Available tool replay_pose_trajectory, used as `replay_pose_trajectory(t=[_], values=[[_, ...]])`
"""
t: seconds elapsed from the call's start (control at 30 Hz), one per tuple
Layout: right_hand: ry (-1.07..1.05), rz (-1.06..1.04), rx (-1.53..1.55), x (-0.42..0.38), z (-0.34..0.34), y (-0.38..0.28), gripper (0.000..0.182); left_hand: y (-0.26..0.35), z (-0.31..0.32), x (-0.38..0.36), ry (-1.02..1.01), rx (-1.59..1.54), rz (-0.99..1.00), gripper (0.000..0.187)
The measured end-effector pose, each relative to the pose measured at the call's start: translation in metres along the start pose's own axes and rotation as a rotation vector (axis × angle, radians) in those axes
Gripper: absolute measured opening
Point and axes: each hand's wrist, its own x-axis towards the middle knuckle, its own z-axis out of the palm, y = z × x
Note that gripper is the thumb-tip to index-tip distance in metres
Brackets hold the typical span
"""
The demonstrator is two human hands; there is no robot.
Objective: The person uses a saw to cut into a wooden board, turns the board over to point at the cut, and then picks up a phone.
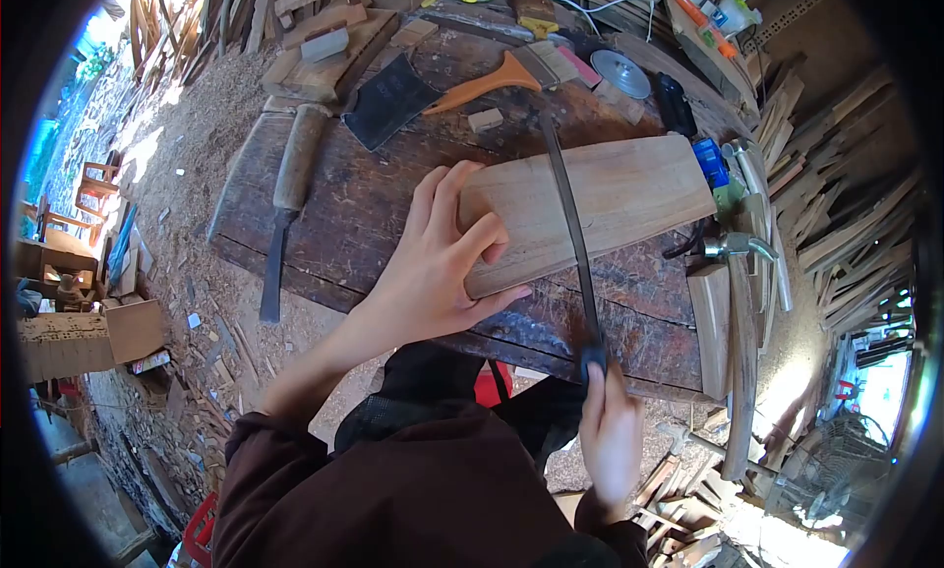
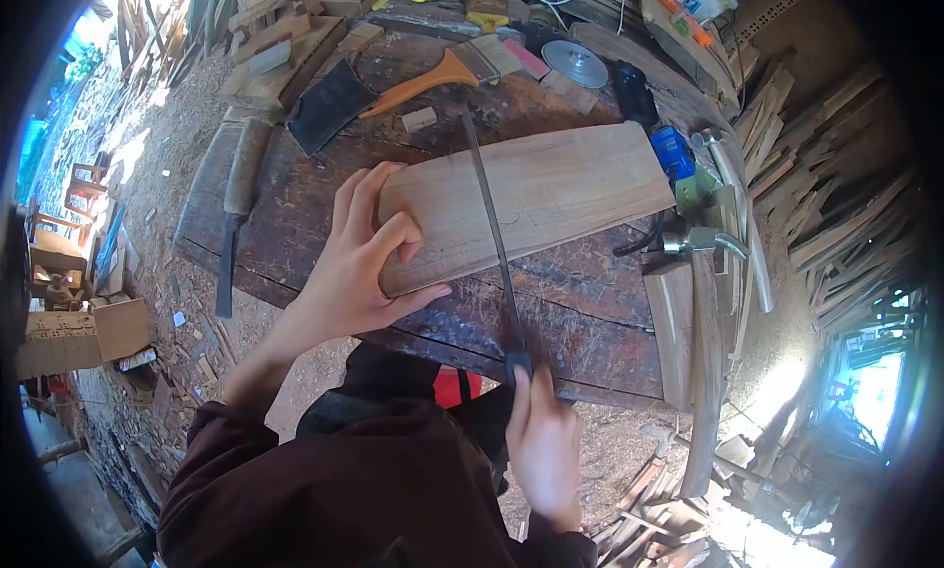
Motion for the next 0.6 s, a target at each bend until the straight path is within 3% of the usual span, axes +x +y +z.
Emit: replay_pose_trajectory(t=[0.17,0.23,0.3,0.4,0.6], values=[[0.051,-0.102,-0.026,0.027,-0.003,-0.018,0.025,-0.001,0.0,0.0,0.014,-0.024,0.009,0.047],[0.045,-0.067,-0.069,0.004,-0.004,-0.006,0.013,0.0,-0.001,0.001,0.015,-0.022,0.008,0.047],[-0.047,0.105,0.009,-0.028,-0.009,0.008,0.014,-0.001,-0.002,0.0,0.014,-0.026,-0.011,0.047],[-0.012,0.075,-0.027,-0.052,-0.009,0.017,0.019,-0.001,0.001,-0.001,-0.005,-0.029,-0.001,0.047],[0.038,-0.037,-0.032,0.016,0.002,-0.009,0.016,-0.001,0.001,0.0,0.013,0.002,0.024,0.047]])
